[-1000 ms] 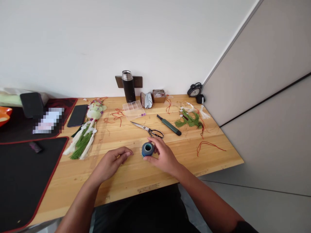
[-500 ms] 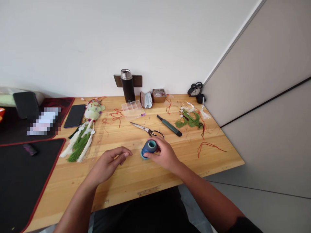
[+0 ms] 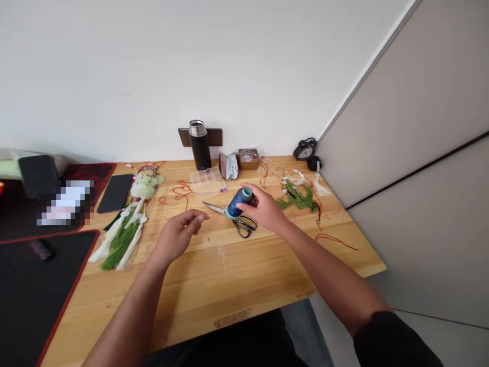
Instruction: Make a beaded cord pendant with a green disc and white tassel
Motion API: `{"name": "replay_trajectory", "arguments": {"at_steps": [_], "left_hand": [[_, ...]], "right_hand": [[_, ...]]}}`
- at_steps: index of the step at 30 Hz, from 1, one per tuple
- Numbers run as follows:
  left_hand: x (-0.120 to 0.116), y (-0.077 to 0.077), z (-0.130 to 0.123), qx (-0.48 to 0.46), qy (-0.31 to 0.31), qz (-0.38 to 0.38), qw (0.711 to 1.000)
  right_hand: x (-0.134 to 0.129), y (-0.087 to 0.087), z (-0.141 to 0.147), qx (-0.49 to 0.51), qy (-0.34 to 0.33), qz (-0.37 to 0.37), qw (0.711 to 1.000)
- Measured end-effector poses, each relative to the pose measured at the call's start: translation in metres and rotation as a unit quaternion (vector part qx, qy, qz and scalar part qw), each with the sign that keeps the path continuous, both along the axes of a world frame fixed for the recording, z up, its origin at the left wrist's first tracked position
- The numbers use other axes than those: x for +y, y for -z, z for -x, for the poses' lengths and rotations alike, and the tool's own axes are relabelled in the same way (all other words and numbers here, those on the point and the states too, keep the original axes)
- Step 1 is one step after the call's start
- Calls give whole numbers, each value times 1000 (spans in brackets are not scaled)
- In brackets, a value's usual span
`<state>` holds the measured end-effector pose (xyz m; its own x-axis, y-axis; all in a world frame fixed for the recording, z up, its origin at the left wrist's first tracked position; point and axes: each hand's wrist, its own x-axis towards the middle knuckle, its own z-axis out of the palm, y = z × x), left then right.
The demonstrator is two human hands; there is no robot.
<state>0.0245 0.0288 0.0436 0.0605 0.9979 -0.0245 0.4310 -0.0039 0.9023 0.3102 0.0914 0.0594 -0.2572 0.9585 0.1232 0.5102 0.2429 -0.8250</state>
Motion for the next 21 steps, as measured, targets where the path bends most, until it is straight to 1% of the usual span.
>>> {"name": "replay_trajectory", "arguments": {"at_steps": [5, 9, 13, 17, 21], "left_hand": [[37, 8, -11, 8, -1, -2, 1000], [59, 13, -15, 10, -4, -2, 1000], [73, 14, -22, 22, 0, -10, 1000], [84, 15, -29, 30, 12, -18, 999], [89, 17, -33, 35, 16, -11, 999]], "right_hand": [[31, 11, 6, -31, -6, -14, 999], [49, 18, 4, -61, -16, -29, 998], [61, 19, 2, -84, -28, -45, 995], [71, 13, 6, -135, -45, -70, 987], [78, 8, 12, -177, -52, -74, 980]]}}
